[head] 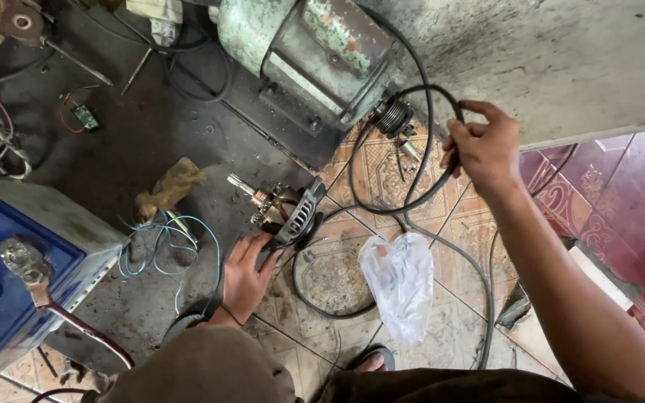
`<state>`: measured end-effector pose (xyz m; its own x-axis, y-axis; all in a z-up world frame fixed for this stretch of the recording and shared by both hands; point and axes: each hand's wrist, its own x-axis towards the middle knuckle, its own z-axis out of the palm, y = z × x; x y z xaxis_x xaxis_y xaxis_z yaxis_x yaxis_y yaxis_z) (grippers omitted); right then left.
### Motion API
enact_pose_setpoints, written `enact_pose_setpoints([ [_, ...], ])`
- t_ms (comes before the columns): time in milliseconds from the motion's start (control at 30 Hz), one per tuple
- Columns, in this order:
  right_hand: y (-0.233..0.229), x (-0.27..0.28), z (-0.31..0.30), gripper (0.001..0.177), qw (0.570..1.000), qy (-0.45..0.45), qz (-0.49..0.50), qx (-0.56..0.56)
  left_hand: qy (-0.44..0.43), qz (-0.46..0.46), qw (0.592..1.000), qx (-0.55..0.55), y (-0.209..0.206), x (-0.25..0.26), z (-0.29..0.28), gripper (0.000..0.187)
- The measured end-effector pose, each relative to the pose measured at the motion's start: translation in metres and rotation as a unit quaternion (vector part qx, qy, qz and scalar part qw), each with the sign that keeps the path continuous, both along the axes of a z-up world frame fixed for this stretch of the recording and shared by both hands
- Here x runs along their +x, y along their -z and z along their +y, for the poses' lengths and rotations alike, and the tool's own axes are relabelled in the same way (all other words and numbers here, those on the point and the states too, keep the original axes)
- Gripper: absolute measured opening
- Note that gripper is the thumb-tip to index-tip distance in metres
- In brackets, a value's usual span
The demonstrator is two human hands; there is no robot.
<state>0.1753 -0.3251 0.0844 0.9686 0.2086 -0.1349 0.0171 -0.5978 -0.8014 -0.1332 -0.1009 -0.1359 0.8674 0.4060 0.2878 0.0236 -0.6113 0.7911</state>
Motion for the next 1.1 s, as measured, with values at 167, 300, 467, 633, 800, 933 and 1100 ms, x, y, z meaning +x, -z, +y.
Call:
enact_pose_setpoints([
  [167, 0.002, -0.009, 0.007, 0.040, 0.998, 0.034, 0.002, 0.053, -0.002, 0.004, 1.000, 0.004, 0.000, 0.000, 0.000, 0.030],
  [300, -0.001, -0.013, 0.010, 0.041, 0.995, 0.055, -0.003, 0.088, -0.007, 0.010, 1.000, 0.004, 0.005, -0.002, -0.003, 0.030],
  [467, -0.001, -0.014, 0.010, 0.043, 0.995, 0.058, -0.006, 0.084, -0.011, 0.019, 1.000, 0.009, 0.004, -0.001, -0.003, 0.032],
  [633, 0.005, -0.014, 0.008, 0.044, 0.994, 0.056, 0.001, 0.089, -0.013, 0.024, 1.000, 0.004, 0.010, -0.003, -0.003, 0.032],
  [800, 0.005, -0.020, 0.013, 0.044, 0.995, 0.050, 0.005, 0.082, -0.014, 0.017, 1.000, 0.000, 0.006, -0.001, -0.003, 0.032],
  [933, 0.003, -0.019, 0.015, 0.043, 0.996, 0.048, -0.012, 0.075, -0.011, 0.014, 1.000, 0.002, 0.020, -0.004, -0.004, 0.032],
  [1100, 0.008, -0.022, 0.019, 0.046, 0.995, 0.047, -0.003, 0.090, -0.011, 0.005, 1.000, 0.008, 0.001, 0.000, -0.002, 0.032],
])
